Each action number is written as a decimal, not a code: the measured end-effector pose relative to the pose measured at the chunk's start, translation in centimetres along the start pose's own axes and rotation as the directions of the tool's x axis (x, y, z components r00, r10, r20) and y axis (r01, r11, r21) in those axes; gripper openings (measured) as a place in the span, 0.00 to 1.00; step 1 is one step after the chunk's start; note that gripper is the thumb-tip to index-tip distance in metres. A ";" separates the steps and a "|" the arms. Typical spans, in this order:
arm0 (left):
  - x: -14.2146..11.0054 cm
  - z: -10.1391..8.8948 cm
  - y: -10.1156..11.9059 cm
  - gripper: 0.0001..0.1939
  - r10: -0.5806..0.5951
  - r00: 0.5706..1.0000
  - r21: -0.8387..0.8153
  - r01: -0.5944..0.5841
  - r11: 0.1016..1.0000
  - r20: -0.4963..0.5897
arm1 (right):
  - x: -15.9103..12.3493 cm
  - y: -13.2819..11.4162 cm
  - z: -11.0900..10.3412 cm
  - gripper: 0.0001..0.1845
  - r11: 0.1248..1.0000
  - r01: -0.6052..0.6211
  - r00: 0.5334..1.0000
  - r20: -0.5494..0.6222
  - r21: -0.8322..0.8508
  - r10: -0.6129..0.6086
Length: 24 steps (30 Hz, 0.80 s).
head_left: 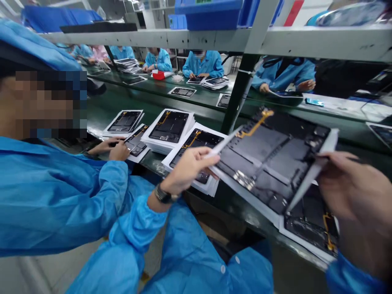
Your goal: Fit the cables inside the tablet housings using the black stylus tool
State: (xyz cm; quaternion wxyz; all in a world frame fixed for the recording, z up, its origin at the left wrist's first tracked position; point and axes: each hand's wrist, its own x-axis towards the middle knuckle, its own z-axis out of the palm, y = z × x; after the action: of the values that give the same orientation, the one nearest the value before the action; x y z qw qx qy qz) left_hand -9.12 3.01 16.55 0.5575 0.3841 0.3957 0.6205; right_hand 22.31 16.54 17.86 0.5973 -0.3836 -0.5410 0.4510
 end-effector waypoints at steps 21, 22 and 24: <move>-2.1 -14.1 -1.2 0.23 -0.019 0.893 0.281 0.161 0.946 -0.449 | 2.2 9.1 17.5 0.08 0.849 -0.527 0.785 0.403 0.035 0.471; -2.0 -14.1 -1.0 0.23 -0.023 0.895 0.298 0.172 0.939 -0.445 | 2.1 9.1 17.2 0.08 0.846 -0.532 0.780 0.405 0.028 0.477; -1.8 -14.0 -0.7 0.23 -0.031 0.897 0.336 0.197 0.921 -0.441 | 1.8 9.0 16.6 0.08 0.852 -0.523 0.780 0.406 0.003 0.476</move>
State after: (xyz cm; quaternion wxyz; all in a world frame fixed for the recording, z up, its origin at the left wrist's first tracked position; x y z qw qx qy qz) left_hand -21.58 0.41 10.36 0.4103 0.3130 0.6405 0.5688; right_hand 4.78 20.48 11.90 0.3572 -0.3802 -0.5005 0.6910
